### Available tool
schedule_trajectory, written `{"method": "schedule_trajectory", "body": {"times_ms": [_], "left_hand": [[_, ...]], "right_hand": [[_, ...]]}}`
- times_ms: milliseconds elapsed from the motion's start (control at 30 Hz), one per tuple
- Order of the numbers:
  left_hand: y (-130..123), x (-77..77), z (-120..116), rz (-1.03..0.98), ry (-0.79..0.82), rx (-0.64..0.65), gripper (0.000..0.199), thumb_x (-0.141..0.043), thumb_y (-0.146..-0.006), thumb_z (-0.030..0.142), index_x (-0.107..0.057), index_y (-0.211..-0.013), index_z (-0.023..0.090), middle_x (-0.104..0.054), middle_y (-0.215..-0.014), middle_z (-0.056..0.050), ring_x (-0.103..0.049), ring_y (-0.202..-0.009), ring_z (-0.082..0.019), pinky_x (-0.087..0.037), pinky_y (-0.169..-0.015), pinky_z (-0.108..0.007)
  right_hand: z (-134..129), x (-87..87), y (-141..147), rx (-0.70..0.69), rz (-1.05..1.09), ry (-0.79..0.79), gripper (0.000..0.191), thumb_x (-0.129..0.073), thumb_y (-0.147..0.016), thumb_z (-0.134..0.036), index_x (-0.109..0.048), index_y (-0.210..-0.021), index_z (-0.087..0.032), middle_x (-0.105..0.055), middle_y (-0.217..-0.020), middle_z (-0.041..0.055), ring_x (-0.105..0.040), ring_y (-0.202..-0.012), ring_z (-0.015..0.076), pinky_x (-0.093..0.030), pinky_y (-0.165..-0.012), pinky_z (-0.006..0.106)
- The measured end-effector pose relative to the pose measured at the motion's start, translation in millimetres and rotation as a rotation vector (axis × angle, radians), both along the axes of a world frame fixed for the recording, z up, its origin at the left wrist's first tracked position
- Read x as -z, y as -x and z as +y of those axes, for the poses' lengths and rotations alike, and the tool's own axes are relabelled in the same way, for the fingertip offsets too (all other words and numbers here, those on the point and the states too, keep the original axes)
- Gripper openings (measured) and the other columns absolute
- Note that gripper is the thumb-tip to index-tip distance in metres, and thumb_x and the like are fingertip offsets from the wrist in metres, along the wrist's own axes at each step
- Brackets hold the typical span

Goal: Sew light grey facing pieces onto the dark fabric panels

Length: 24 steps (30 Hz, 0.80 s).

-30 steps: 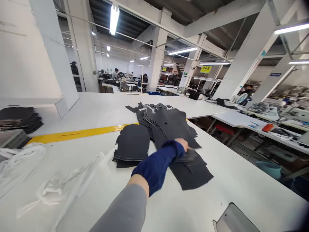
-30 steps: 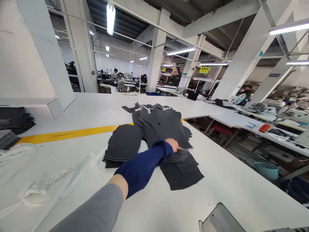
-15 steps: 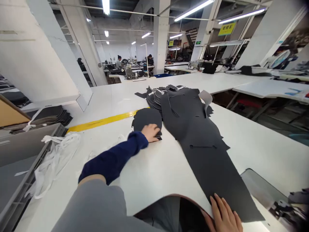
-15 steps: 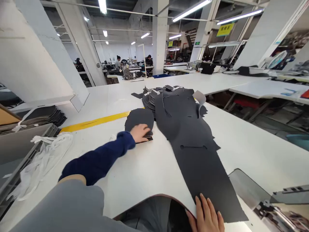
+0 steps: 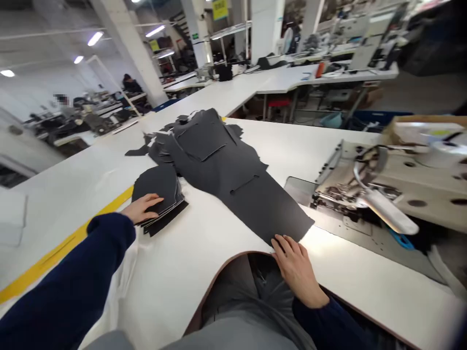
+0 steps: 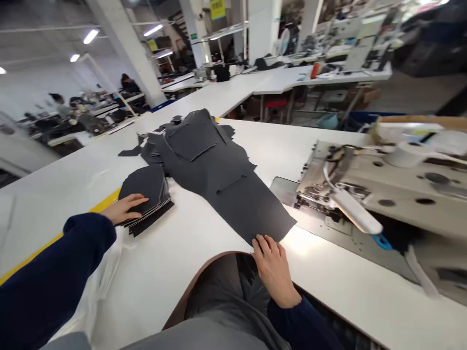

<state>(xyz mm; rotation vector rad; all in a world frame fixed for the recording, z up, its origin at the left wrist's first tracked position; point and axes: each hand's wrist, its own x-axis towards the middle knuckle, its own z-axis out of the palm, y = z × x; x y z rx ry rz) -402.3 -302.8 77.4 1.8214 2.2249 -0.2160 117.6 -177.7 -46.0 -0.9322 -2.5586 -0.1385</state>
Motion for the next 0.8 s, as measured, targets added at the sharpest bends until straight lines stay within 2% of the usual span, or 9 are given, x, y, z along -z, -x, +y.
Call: {"method": "schedule_trajectory", "body": {"times_ms": [133,300,400,467,533,600,667,733,800], "left_hand": [[3.3,2.6,-0.6,0.047,0.072,0.041,0.056,-0.039,-0.085,0.043,-0.046,-0.135,0.019,-0.040,-0.141,-0.010,-0.043,-0.125,-0.025,-0.034,-0.104,-0.030],[-4.0,8.3,20.3,0.268,0.112,0.063,0.057,-0.038,-0.073,0.016,-0.050,-0.129,0.013,-0.048,-0.130,-0.012,-0.053,-0.112,-0.025,-0.042,-0.094,-0.031],[-18.6,-8.2,53.4,0.513,0.121,0.144,0.042,-0.034,-0.073,0.010,-0.063,-0.103,0.012,-0.057,-0.102,-0.011,-0.055,-0.097,-0.024,-0.043,-0.085,-0.036],[-42.6,-26.9,88.1,0.655,0.021,0.252,0.032,-0.032,-0.079,0.013,-0.064,-0.080,0.014,-0.055,-0.088,-0.008,-0.052,-0.091,-0.023,-0.040,-0.083,-0.038],[-87.4,-40.6,129.8,0.654,-0.156,0.405,0.032,-0.030,-0.084,0.017,-0.059,-0.071,0.015,-0.053,-0.086,-0.005,-0.047,-0.092,-0.022,-0.036,-0.088,-0.041],[-153.9,-38.7,170.3,0.465,-0.242,0.605,0.032,-0.030,-0.087,0.017,-0.057,-0.070,0.018,-0.054,-0.086,-0.004,-0.046,-0.093,-0.021,-0.032,-0.092,-0.043],[-233.0,-18.2,200.3,0.224,-0.215,0.882,0.032,-0.032,-0.088,0.016,-0.058,-0.068,0.019,-0.056,-0.089,-0.004,-0.047,-0.093,-0.021,-0.030,-0.096,-0.044],[-308.0,14.5,214.5,0.030,-0.156,1.171,0.034,-0.033,-0.089,0.015,-0.060,-0.068,0.019,-0.059,-0.098,-0.006,-0.048,-0.098,-0.020,-0.028,-0.101,-0.042],[-363.4,48.7,215.1,-0.128,-0.113,1.286,0.029,-0.038,-0.087,0.014,-0.063,-0.072,0.018,-0.058,-0.112,-0.007,-0.047,-0.107,-0.021,-0.033,-0.100,-0.038]], "right_hand": [[-8.4,4.9,-7.3,0.088,-0.022,0.010,0.028,-0.047,-0.091,-0.018,-0.061,-0.113,-0.010,-0.056,-0.121,0.0137,-0.046,-0.115,0.0306,-0.041,-0.091,0.042],[-20.1,12.0,-5.4,0.116,-0.094,-0.081,0.035,-0.051,-0.080,-0.007,-0.060,-0.113,-0.003,-0.053,-0.124,0.0210,-0.045,-0.119,0.0352,-0.043,-0.093,0.045],[-26.4,11.9,3.7,0.157,-0.167,-0.141,0.037,-0.051,-0.079,-0.008,-0.058,-0.114,0.000,-0.053,-0.122,0.0262,-0.048,-0.116,0.0382,-0.044,-0.091,0.049],[-27.9,10.3,9.2,0.192,-0.201,-0.158,0.037,-0.050,-0.081,-0.010,-0.057,-0.115,0.000,-0.053,-0.120,0.0273,-0.050,-0.113,0.0386,-0.044,-0.090,0.050],[-26.7,8.5,12.0,0.201,-0.221,-0.166,0.037,-0.048,-0.082,-0.011,-0.057,-0.116,0.000,-0.054,-0.120,0.0266,-0.051,-0.112,0.0378,-0.045,-0.088,0.050],[-24.0,7.5,12.2,0.188,-0.227,-0.160,0.037,-0.047,-0.083,-0.011,-0.057,-0.117,-0.002,-0.054,-0.120,0.0245,-0.052,-0.112,0.0360,-0.047,-0.087,0.046],[-21.3,7.9,10.4,0.176,-0.211,-0.146,0.036,-0.046,-0.082,-0.010,-0.059,-0.116,-0.003,-0.055,-0.119,0.0224,-0.052,-0.112,0.0346,-0.048,-0.086,0.043],[-20.2,9.3,6.8,0.171,-0.163,-0.128,0.034,-0.047,-0.082,-0.010,-0.060,-0.113,-0.003,-0.055,-0.117,0.0217,-0.050,-0.112,0.0345,-0.047,-0.087,0.043],[-21.1,10.9,0.4,0.180,-0.096,-0.098,0.032,-0.048,-0.082,-0.010,-0.061,-0.110,-0.002,-0.056,-0.114,0.0216,-0.048,-0.114,0.0346,-0.046,-0.089,0.043]]}}
